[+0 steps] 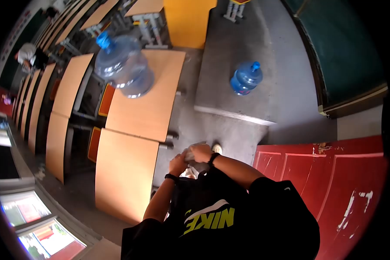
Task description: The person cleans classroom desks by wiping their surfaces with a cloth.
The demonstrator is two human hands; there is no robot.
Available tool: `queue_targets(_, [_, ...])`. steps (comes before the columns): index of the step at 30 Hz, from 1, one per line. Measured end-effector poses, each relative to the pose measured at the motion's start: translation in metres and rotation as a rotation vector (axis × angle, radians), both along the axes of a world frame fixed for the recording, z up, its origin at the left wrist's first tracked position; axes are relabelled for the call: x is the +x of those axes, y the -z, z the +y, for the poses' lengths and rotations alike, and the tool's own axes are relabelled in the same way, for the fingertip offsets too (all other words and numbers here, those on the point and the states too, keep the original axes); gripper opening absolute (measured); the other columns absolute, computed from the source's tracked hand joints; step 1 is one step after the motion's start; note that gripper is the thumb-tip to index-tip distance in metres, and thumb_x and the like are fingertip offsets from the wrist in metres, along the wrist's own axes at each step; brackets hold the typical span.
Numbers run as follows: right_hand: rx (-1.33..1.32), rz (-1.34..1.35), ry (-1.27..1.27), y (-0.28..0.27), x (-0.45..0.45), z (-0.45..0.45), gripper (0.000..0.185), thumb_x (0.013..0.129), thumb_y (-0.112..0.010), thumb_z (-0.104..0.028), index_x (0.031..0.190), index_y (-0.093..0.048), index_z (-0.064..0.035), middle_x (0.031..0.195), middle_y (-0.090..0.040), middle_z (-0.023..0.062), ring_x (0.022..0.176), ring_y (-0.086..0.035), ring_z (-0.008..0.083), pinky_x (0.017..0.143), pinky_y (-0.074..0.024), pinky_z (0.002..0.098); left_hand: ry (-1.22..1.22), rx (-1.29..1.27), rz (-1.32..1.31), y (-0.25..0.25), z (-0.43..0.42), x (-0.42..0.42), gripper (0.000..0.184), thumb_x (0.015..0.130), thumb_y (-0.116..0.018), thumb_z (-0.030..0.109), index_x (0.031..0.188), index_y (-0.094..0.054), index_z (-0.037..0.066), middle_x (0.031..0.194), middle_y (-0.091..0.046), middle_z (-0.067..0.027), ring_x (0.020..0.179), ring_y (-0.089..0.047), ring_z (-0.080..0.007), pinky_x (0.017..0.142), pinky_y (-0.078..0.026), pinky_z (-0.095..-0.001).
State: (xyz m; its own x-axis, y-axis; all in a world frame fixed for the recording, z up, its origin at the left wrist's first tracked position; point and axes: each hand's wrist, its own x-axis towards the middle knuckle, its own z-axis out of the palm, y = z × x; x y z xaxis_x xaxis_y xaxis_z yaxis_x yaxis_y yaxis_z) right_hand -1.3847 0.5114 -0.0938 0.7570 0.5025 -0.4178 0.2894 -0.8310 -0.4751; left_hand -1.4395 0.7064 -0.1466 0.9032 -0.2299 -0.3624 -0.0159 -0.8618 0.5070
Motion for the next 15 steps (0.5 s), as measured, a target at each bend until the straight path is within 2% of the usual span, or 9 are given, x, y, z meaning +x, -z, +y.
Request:
queue_targets(1, [0.022, -0.004, 0.051, -0.011, 0.01, -0.028, 0.041, 0.078, -0.073, -0.018, 0.115, -0.065, -0.0038, 0.101, -0.076, 0.0168, 0.093, -0.074, 0.0391, 0.076, -0.0578, 0.0515, 0.037, -0.056, -0.037, -0.007, -0.018, 0.014, 0.072, 0.082, -0.077, 0.024, 0.149, -0.052, 0.024, 0.112, -0.071, -0.0187, 0.101, -0.07, -0.0417, 0.085, -0.057, -0.0528])
queue_targets(3, [0.054, 0.104, 0.237, -0.052, 0.019, -0.088, 0.046, 0.078, -0.076, -0.016, 0.123, -0.069, -0.0067, 0.117, -0.075, 0.0163, 0.109, -0.071, 0.0384, 0.091, -0.0564, 0.0477, 0.106, -0.229, -0.165, -0.021, -0.053, 0.039, 0.068, 0.083, -0.078, 0.025, 0.146, -0.055, 0.019, 0.107, -0.071, -0.0192, 0.098, -0.07, -0.0415, 0.083, -0.057, -0.0519])
queue_targets(4, [0.149, 0.064, 0.354, -0.011, 0.014, -0.126, 0.05, 0.077, -0.078, -0.018, 0.124, -0.068, -0.0045, 0.117, -0.074, 0.0183, 0.11, -0.07, 0.0371, 0.093, -0.0562, 0.0467, 0.057, -0.303, -0.035, -0.047, -0.075, 0.054, 0.064, 0.086, -0.077, 0.027, 0.145, -0.055, 0.014, 0.098, -0.072, -0.0192, 0.092, -0.07, -0.0398, 0.078, -0.056, -0.0511])
queue_targets(5, [0.241, 0.019, 0.464, 0.032, 0.011, -0.168, 0.055, 0.076, -0.08, -0.021, 0.126, -0.066, -0.0024, 0.117, -0.073, 0.0203, 0.111, -0.07, 0.0358, 0.094, -0.056, 0.0457, -0.002, -0.288, -0.062, -0.057, -0.095, 0.063, 0.049, 0.09, -0.076, 0.028, 0.133, -0.063, 0.009, 0.086, -0.073, -0.0178, 0.082, -0.07, -0.0385, 0.072, -0.055, -0.0497])
queue_targets(6, [0.438, -0.025, 0.442, 0.009, 0.01, -0.204, 0.062, 0.075, -0.081, -0.016, 0.133, -0.063, -0.0047, 0.128, -0.069, 0.018, 0.119, -0.066, 0.0349, 0.102, -0.0525, 0.0446, -0.058, -0.305, -0.072, -0.057, -0.109, 0.072, 0.037, 0.091, -0.075, 0.028, 0.121, -0.067, 0.008, 0.083, -0.072, -0.0172, 0.079, -0.07, -0.0387, 0.07, -0.054, -0.0494])
queue_targets(8, [0.803, 0.155, 0.616, 0.017, -0.006, -0.282, 0.071, 0.077, -0.08, -0.009, 0.144, -0.057, -0.0065, 0.138, -0.066, 0.0144, 0.125, -0.063, 0.0315, 0.107, -0.0502, 0.0424, -0.183, -0.287, -0.168, -0.048, -0.128, 0.086, 0.025, 0.094, -0.074, 0.03, 0.091, -0.07, 0.005, 0.076, -0.071, -0.0164, 0.074, -0.069, -0.0391, 0.066, -0.053, -0.0492])
queue_targets(11, [0.875, 0.834, 1.437, 0.116, -0.071, -0.385, 0.067, 0.086, -0.075, -0.005, 0.148, -0.053, -0.0025, 0.139, -0.064, 0.0124, 0.125, -0.063, 0.0254, 0.103, -0.0539, 0.0367, -0.288, -0.13, -0.246, -0.03, -0.13, 0.107, 0.034, 0.1, -0.064, 0.038, 0.089, -0.07, 0.006, 0.08, -0.072, -0.0174, 0.079, -0.069, -0.0427, 0.068, -0.051, -0.0546])
queue_targets(12, [0.837, 0.859, 1.538, 0.123, -0.091, -0.405, 0.064, 0.087, -0.074, -0.004, 0.147, -0.053, -0.0018, 0.137, -0.065, 0.0128, 0.124, -0.064, 0.0255, 0.102, -0.0543, 0.0369, -0.307, -0.127, -0.262, -0.035, -0.127, 0.114, 0.036, 0.101, -0.06, 0.038, 0.089, -0.071, 0.006, 0.081, -0.072, -0.0185, 0.08, -0.069, -0.0438, 0.069, -0.051, -0.0562])
queue_targets(15, [0.615, 0.764, 1.545, 0.131, -0.14, -0.44, 0.055, 0.09, -0.07, -0.002, 0.143, -0.055, 0.0005, 0.131, -0.067, 0.0142, 0.12, -0.065, 0.026, 0.099, -0.0556, 0.0374, -0.328, 0.026, -0.24, -0.058, -0.115, 0.128, 0.043, 0.105, -0.053, 0.04, 0.09, -0.074, 0.005, 0.085, -0.07, -0.0253, 0.082, -0.068, -0.048, 0.07, -0.05, -0.0595])
